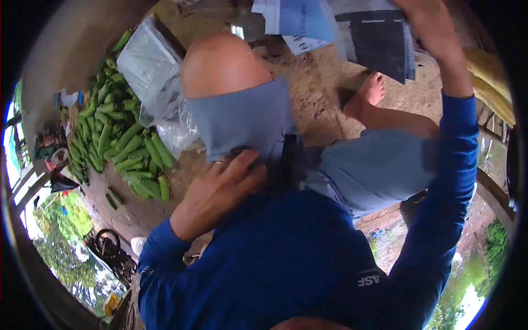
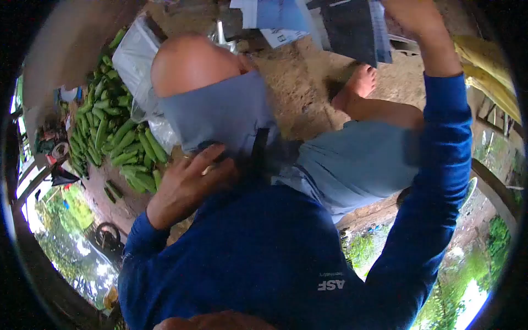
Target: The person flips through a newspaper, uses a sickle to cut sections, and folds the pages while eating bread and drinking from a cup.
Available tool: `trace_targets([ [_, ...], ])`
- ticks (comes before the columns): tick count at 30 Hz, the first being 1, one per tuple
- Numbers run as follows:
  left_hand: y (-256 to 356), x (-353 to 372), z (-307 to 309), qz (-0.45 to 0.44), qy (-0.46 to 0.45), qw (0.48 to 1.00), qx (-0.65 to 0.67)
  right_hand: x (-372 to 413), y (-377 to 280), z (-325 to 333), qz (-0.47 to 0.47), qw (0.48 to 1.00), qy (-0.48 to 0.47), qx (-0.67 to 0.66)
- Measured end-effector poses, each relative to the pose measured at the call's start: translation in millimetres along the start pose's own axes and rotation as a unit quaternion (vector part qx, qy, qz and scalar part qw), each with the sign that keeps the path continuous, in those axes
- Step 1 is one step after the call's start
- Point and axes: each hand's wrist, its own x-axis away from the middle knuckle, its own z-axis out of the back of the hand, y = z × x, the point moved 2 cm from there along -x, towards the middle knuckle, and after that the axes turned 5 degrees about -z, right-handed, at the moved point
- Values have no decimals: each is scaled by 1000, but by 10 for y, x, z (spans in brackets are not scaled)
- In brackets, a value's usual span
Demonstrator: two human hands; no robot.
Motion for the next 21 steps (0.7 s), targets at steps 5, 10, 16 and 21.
trace_targets([
  [5, -399, -116, 666, 42, 296, 953, 47, -194, 63, 83, -32, 999, -26, -14],
  [10, -792, -742, 1246, -54, 494, 857, 139, -249, 45, 64, 20, 1000, -7, 7],
  [16, -652, -2206, 1541, -29, 317, 860, 399, -452, 306, -39, 24, 992, -41, -120],
  [21, -745, -2705, 1552, -66, 267, 806, 525, -361, -96, -54, -107, 968, -90, -209],
])
